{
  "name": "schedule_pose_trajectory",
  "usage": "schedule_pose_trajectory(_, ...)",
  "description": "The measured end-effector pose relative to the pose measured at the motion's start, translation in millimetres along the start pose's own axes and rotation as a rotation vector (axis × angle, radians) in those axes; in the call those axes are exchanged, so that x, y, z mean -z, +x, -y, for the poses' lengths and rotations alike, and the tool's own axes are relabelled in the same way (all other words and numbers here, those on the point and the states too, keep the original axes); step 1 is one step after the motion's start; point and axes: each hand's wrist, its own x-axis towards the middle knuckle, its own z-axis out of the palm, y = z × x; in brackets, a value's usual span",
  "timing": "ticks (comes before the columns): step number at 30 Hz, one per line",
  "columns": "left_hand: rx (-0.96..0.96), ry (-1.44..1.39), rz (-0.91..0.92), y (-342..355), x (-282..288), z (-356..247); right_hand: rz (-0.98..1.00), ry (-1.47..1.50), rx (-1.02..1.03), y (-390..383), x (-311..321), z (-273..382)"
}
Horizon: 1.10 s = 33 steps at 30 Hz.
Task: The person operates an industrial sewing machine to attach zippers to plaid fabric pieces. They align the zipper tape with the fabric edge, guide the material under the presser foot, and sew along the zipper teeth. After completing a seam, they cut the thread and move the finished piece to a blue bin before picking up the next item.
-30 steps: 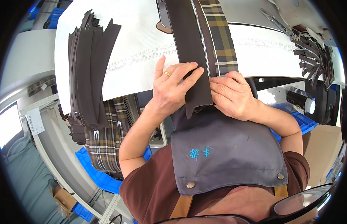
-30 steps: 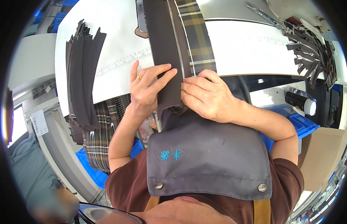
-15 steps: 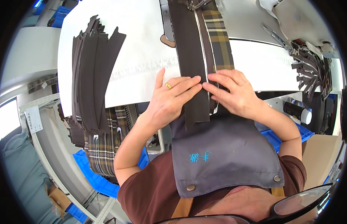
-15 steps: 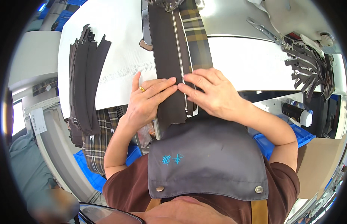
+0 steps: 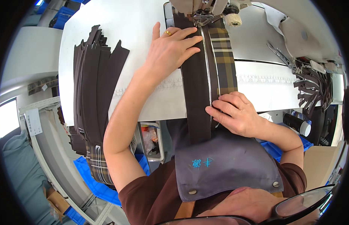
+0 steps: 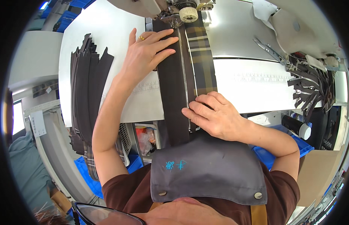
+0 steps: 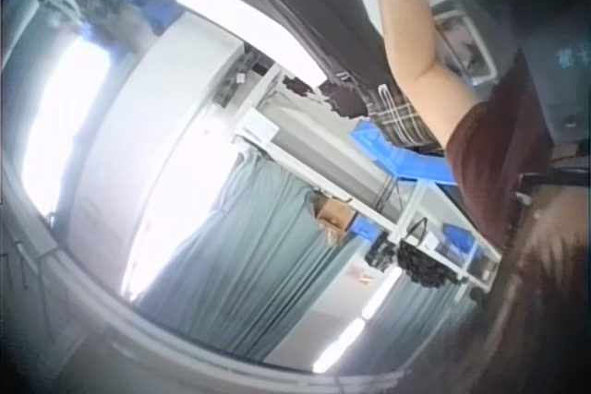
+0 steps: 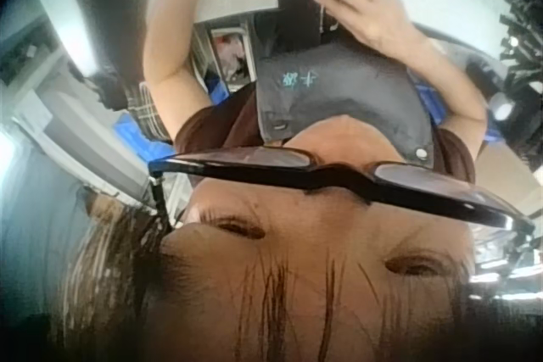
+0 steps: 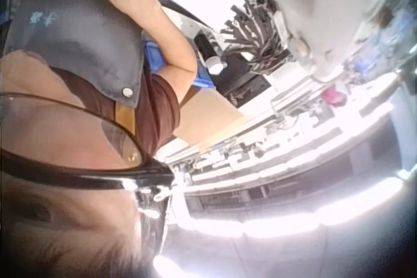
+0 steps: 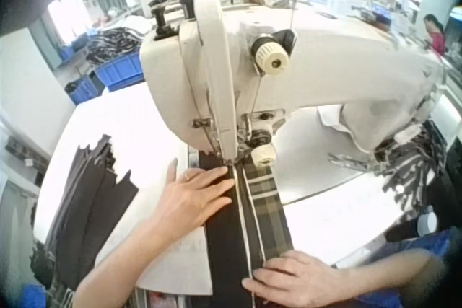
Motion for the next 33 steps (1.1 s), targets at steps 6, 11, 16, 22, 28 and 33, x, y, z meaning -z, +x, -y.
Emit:
schedule_pose_trajectory(6,-0.011,0.01,-0.029,-3.8,-3.2,0.0,-0.032,0.032,0.016,-1.0,-2.1,-1.0)
schedule_pose_trajectory(11,-0.03,0.047,-0.116,-2.9,-7.1,-3.0,-0.029,0.063,0.01,0.1,-1.6,-2.3)
schedule_pose_trajectory(16,-0.103,0.057,-0.097,13.6,-9.1,5.4,-0.011,0.065,0.004,1.8,-0.3,-2.1)
schedule_pose_trajectory(22,-0.116,0.127,-0.129,6.2,-13.5,3.6,0.014,0.042,-0.005,1.3,1.4,1.1)
schedule_pose_trajectory(28,0.022,-0.082,-0.051,-12.4,-2.7,-1.3,0.034,0.047,0.0,-0.3,3.2,0.4)
schedule_pose_trajectory(33,0.001,-0.071,-0.072,-4.9,1.9,5.2,0.029,0.052,0.001,1.6,1.0,-5.5)
